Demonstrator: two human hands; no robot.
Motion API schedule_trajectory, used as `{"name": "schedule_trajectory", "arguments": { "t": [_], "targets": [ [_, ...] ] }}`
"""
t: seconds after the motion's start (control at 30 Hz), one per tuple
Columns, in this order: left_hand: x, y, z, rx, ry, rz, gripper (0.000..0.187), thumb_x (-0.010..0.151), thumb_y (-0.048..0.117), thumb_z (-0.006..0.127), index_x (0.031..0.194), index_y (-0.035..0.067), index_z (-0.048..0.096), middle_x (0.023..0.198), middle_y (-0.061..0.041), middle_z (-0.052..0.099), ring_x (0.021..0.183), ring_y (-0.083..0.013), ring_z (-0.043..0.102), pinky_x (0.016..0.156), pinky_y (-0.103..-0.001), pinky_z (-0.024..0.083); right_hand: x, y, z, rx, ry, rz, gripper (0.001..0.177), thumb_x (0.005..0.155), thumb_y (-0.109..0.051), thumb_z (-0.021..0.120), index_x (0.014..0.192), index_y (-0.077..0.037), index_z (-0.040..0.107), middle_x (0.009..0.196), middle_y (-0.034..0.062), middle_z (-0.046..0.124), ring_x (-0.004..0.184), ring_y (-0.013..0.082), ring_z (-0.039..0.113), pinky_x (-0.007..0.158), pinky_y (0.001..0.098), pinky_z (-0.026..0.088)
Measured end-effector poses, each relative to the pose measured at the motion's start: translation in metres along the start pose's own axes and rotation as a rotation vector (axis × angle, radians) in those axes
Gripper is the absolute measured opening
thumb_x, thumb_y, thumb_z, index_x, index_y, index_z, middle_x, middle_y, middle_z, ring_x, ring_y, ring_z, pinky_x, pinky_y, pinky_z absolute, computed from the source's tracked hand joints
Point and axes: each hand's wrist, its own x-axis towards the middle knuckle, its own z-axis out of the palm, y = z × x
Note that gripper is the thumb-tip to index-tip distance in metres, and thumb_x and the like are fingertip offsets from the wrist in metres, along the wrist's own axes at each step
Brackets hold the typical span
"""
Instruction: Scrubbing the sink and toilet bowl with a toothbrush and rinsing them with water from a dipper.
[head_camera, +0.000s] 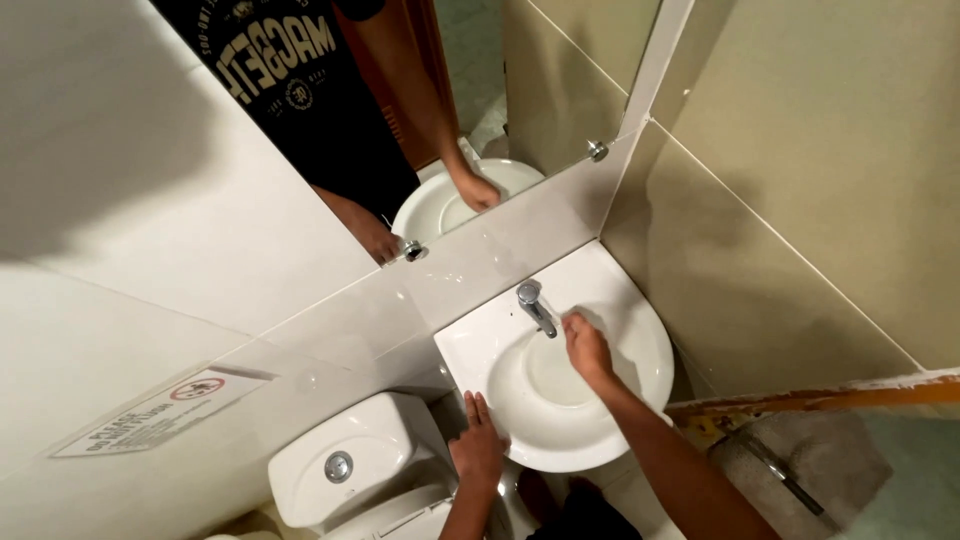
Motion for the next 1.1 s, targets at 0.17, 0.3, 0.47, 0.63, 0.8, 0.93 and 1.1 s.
{"name": "schedule_trajectory", "arguments": {
  "t": [0.17,0.3,0.47,0.63,0.8,0.93,1.1],
  "targets": [
    [0.016,-0.003,0.009,0.003,0.044,0.006,0.102,0.103,0.051,0.059,0.165,0.01,-0.01,0.173,-0.003,-0.022,0.105,-0.0265,0.067,0.085,-0.045,0.051,-0.004,-0.006,-0.009,-0.037,-0.012,0.033,0.021,0.103,-0.033,0.048,0.112,-0.025,0.065,0.1,0.0154,0.075,0.093,0.0436,0.069,0.085,0.0484,0.051],
    [0.011,0.001,0.009,0.02,0.004,-0.01,0.101,0.104,0.052,0.057,0.165,0.011,-0.011,0.173,-0.003,-0.021,0.103,-0.0246,0.068,0.086,-0.043,0.05,0.013,-0.029,-0.026,-0.061,0.061,-0.047,0.013,0.103,-0.026,0.05,0.101,-0.024,0.063,0.102,0.0057,0.071,0.096,0.0368,0.064,0.082,0.0476,0.05],
    [0.01,0.0,0.013,-0.008,0.03,-0.007,0.1,0.103,0.05,0.059,0.166,0.012,-0.01,0.173,-0.001,-0.021,0.103,-0.0254,0.068,0.084,-0.043,0.05,-0.001,0.009,-0.019,-0.151,-0.043,-0.067,0.021,0.102,-0.036,0.044,0.109,-0.026,0.061,0.094,0.0144,0.074,0.088,0.0436,0.069,0.079,0.0521,0.051],
    [0.013,0.001,0.012,-0.005,0.017,-0.012,0.099,0.103,0.048,0.057,0.166,0.011,-0.009,0.173,-0.003,-0.021,0.103,-0.024,0.068,0.081,-0.043,0.049,0.022,0.002,-0.036,-0.127,0.092,-0.141,0.016,0.105,-0.028,0.048,0.106,-0.016,0.059,0.099,0.0169,0.073,0.092,0.0467,0.068,0.078,0.0545,0.048],
    [0.011,-0.001,0.014,-0.006,0.037,-0.001,0.103,0.102,0.053,0.058,0.165,0.012,-0.012,0.173,-0.001,-0.023,0.103,-0.025,0.068,0.081,-0.043,0.051,0.001,0.008,-0.041,-0.216,-0.12,-0.137,0.021,0.105,-0.04,0.046,0.102,-0.021,0.056,0.078,0.0135,0.069,0.076,0.039,0.067,0.068,0.0495,0.045],
    [0.014,0.0,0.012,-0.041,0.005,-0.008,0.101,0.103,0.049,0.058,0.165,0.013,-0.013,0.173,-0.001,-0.024,0.106,-0.025,0.067,0.085,-0.043,0.05,0.038,0.038,-0.054,-0.33,-0.026,0.105,0.031,0.107,-0.046,0.037,0.121,-0.026,0.056,0.099,0.0223,0.074,0.09,0.0493,0.069,0.075,0.06,0.051],
    [0.019,0.001,0.019,-0.016,0.051,-0.011,0.101,0.101,0.05,0.06,0.166,0.012,-0.007,0.174,-0.002,-0.018,0.109,-0.0248,0.068,0.086,-0.047,0.05,-0.004,0.0,-0.041,-0.221,-0.098,-0.066,0.023,0.106,-0.038,0.045,0.106,-0.019,0.058,0.089,0.0174,0.072,0.082,0.0446,0.065,0.072,0.0503,0.046]
  ]
}}
